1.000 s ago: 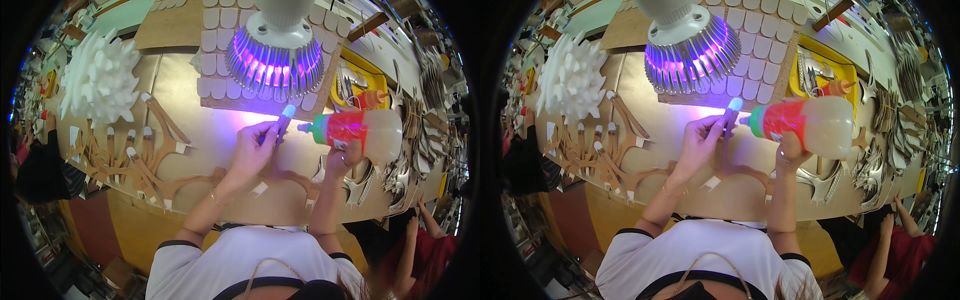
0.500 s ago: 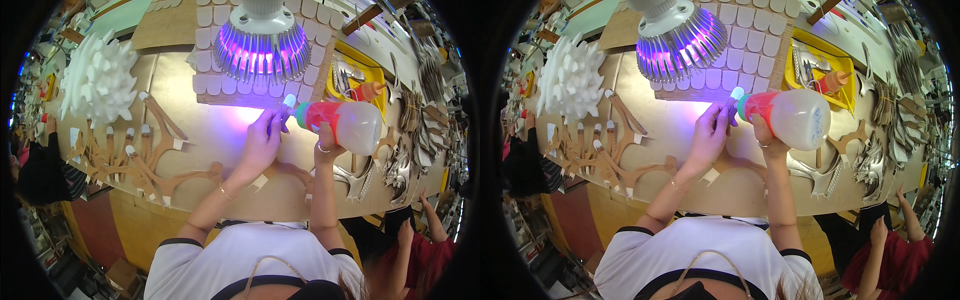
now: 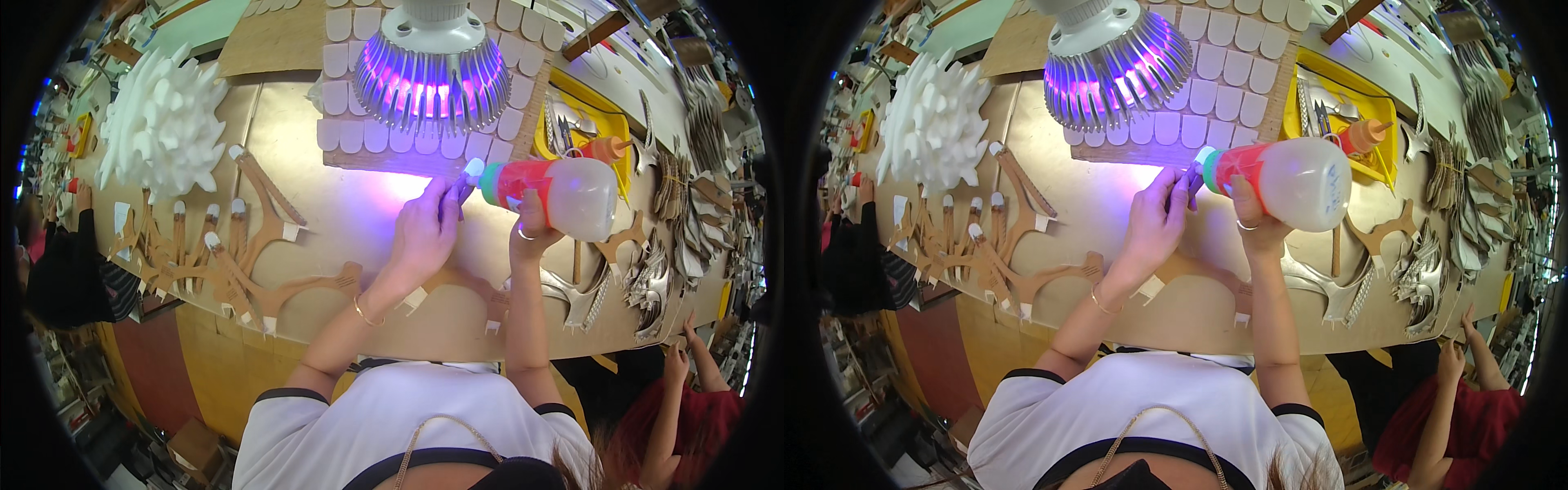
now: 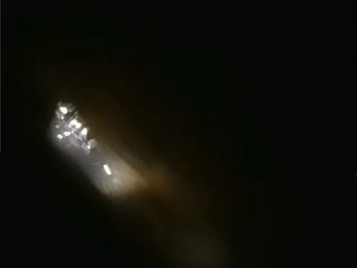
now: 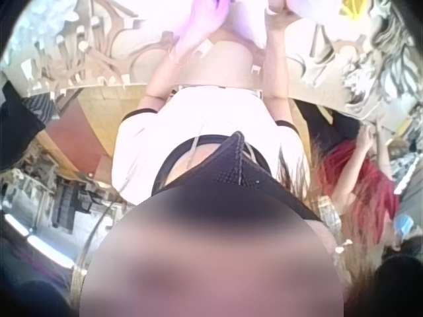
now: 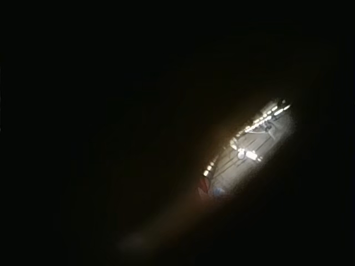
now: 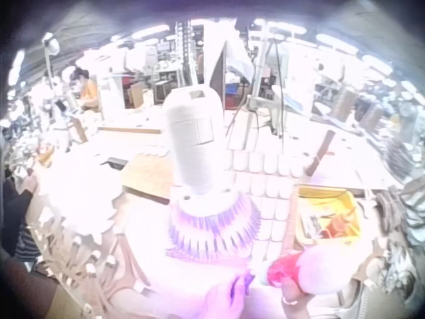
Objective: The person applies glue from a squeeze bottle to small white foam pieces and attaches them to wooden frames under a UV lamp. They repeatedly pick up frames, apply glue, and press the foam pieces into place, then set the frames aside.
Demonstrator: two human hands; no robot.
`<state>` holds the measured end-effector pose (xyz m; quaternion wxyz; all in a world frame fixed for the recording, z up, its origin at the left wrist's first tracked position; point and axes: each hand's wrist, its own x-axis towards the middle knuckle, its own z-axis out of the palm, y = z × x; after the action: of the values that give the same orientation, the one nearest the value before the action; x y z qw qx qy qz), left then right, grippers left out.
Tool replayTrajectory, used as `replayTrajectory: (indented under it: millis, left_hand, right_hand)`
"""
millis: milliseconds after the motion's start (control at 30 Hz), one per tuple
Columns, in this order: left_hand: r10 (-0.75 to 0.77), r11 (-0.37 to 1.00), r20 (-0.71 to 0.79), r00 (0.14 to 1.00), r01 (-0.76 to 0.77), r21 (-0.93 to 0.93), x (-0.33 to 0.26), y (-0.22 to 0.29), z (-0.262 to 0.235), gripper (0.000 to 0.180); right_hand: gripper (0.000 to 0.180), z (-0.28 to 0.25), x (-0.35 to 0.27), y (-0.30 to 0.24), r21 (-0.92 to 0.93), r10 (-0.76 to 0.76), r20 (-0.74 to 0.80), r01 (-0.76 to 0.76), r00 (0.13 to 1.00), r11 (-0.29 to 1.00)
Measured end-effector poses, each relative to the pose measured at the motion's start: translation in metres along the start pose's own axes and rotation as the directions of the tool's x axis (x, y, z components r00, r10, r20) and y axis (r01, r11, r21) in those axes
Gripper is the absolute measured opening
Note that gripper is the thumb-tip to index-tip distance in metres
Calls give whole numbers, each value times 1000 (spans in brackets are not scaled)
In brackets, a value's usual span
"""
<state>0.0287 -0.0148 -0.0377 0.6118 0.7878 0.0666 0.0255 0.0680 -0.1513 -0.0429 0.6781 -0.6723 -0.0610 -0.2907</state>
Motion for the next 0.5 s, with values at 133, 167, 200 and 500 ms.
replayTrajectory:
  millis: [133,167,200,500]
  left_hand:
    - [-31,998,-10,999,32,57,0,5,-4,14]
    - [-32,997,-15,999,33,74,0,6,-4,14]
    - [-32,995,-19,999,33,92,0,6,-5,14]
    - [58,976,-67,996,-42,213,-5,5,-5,10]
  right_hand:
    - [43,8,-1,-11,-45,-123,203,134,972,990]
    - [39,9,-1,-13,-61,-161,244,181,956,982]
    - [36,12,2,-13,-103,-207,275,243,939,965]
    - [25,24,2,-23,-45,-189,230,204,955,978]
